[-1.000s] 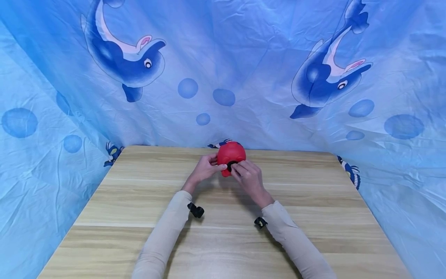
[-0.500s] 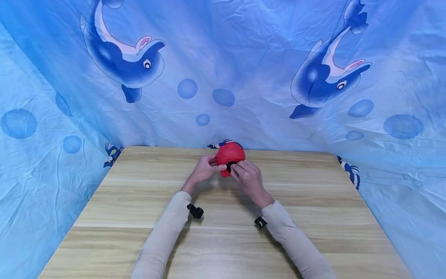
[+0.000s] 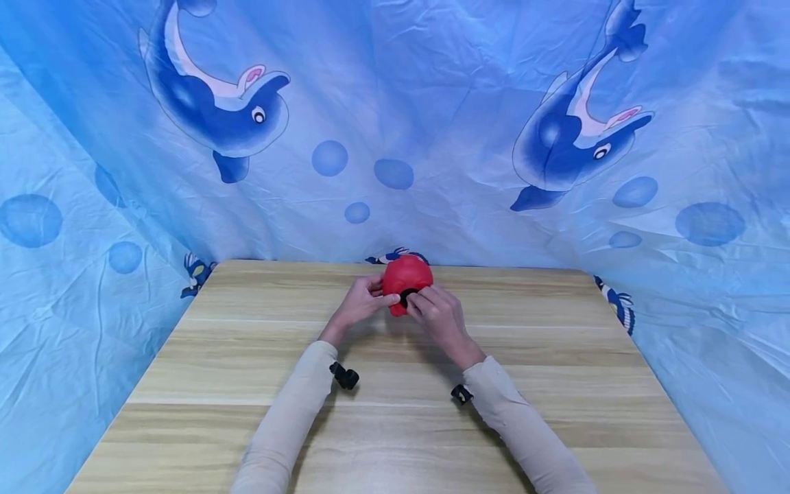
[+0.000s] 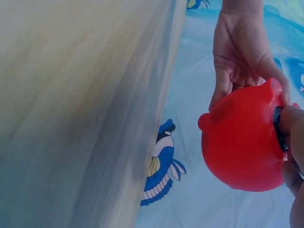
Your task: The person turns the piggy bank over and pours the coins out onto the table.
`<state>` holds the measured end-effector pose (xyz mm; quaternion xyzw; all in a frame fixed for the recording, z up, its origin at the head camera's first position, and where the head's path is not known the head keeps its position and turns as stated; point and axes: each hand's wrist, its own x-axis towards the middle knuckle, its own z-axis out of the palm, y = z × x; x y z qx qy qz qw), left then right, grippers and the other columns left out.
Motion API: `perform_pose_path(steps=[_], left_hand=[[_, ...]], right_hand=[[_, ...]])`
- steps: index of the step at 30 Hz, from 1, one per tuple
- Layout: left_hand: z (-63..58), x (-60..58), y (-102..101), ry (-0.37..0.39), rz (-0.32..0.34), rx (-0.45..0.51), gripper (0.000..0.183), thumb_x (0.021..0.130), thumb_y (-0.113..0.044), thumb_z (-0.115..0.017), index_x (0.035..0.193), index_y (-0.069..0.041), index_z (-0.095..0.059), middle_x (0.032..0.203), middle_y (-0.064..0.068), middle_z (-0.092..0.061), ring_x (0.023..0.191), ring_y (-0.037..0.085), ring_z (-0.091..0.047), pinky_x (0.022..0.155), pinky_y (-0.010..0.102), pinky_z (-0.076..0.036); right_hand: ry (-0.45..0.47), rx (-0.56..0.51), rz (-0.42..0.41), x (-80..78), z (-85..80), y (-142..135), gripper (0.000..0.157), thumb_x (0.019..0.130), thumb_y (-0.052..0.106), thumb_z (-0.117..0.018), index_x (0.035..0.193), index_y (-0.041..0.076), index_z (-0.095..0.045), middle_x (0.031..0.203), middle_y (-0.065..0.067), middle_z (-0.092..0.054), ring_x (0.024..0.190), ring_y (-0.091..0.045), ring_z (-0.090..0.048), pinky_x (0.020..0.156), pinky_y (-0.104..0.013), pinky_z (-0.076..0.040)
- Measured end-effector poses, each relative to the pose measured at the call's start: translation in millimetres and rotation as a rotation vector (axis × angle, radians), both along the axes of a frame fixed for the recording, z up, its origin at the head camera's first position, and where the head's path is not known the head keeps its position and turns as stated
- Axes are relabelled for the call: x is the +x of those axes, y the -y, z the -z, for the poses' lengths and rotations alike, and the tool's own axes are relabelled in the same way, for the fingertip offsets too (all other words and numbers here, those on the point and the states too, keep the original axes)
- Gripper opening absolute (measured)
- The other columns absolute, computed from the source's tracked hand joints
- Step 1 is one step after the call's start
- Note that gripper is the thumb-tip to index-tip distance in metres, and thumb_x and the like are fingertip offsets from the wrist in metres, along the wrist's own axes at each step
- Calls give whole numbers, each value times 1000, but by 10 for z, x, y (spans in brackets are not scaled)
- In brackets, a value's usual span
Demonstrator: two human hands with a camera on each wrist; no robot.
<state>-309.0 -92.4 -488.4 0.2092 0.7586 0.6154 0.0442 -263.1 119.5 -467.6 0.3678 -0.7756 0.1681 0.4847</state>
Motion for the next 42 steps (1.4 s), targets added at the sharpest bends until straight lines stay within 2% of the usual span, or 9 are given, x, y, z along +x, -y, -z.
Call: perform_pose_path(steps=[8,12,19,26,35,42], left_hand=[[8,28,12,-4,-9,15,53,92,-28,-78,136,-3,-63,124,13,-71,107,26,-71,89,33,-60],[1,31,15,-6,-18,8,54,92,-28,-77,137,-2,-62,124,14,-71,107,25,-71,89,33,-60],[-5,4,18,5,-22,0,53,92,-25,-77,136,0,-61,124,16,-70,109,27,-71,90,33,-60],[-15,-6,54,33,-45,-19,64,93,-26,-77,146,1,-53,133,20,-66,118,32,-67,96,37,-58],[18,-11,79,17,-47,-16,61,93,-21,-76,144,3,-54,130,20,-67,116,31,-68,95,35,-58],[34,-12,80,22,-29,-17,64,92,-22,-76,146,1,-52,131,19,-67,115,31,-68,95,35,-58]], right_hand=[[42,-24,23,6,22,16,4,79,4,-81,80,6,-78,74,-4,-67,68,-18,-61,66,-29,-60],[60,-45,10,13,10,14,4,78,5,-81,80,6,-78,75,-4,-68,69,-18,-63,69,-30,-60],[141,-103,-22,53,-44,-35,5,76,3,-82,78,7,-78,74,-3,-70,66,-15,-62,62,-28,-59],[161,-141,-39,105,-147,-98,7,78,1,-78,75,7,-78,69,-1,-68,63,-13,-61,56,-26,-55],[184,-200,4,131,-299,-230,5,76,2,-78,73,5,-76,66,-2,-65,59,-14,-60,53,-28,-53],[255,-251,88,120,-384,-402,5,78,3,-78,73,5,-77,66,-3,-65,58,-17,-59,50,-30,-50]])
